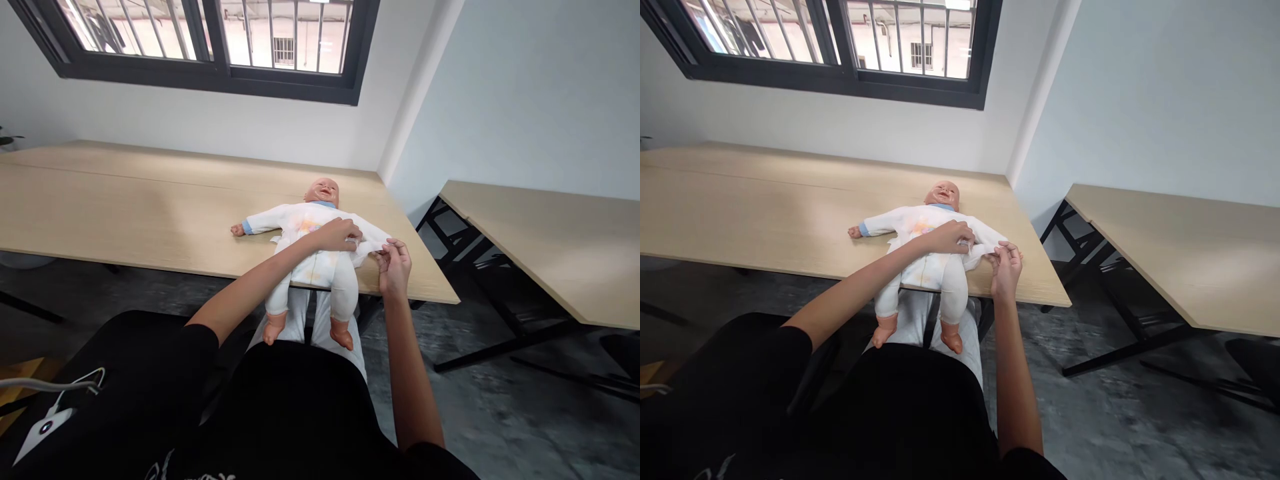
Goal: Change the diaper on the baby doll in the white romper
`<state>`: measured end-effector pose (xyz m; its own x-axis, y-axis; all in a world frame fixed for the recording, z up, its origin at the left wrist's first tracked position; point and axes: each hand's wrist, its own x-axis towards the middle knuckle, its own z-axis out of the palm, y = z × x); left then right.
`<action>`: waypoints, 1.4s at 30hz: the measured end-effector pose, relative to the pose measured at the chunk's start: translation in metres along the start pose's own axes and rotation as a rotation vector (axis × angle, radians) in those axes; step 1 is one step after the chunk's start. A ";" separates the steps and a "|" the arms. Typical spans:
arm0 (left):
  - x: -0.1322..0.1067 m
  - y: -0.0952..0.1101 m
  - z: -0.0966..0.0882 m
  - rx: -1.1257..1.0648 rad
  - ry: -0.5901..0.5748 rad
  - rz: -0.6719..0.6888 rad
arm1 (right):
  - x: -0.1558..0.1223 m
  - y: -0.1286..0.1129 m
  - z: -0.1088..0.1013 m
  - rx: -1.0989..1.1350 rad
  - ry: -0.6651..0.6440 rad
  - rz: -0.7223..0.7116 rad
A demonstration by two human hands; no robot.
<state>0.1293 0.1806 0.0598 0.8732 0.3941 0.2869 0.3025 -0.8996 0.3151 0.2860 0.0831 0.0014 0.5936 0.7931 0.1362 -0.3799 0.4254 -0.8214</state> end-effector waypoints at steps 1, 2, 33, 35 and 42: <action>0.000 0.000 0.000 0.016 -0.001 -0.005 | 0.000 0.000 -0.001 -0.010 0.003 -0.002; 0.000 0.001 0.001 0.033 -0.001 -0.011 | 0.000 0.000 -0.001 -0.019 0.004 -0.005; -0.002 -0.007 0.002 -0.151 0.070 0.024 | -0.012 0.005 0.004 -0.260 -0.372 -0.065; -0.002 -0.007 0.003 -0.138 0.067 0.022 | -0.012 0.008 0.006 -0.305 -0.375 -0.083; -0.001 -0.004 0.003 -0.001 0.046 -0.074 | -0.004 0.009 0.006 -0.192 -0.102 -0.093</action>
<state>0.1281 0.1828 0.0552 0.8300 0.4674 0.3045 0.3647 -0.8677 0.3377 0.2758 0.0867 -0.0033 0.5416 0.7984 0.2632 -0.1790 0.4154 -0.8919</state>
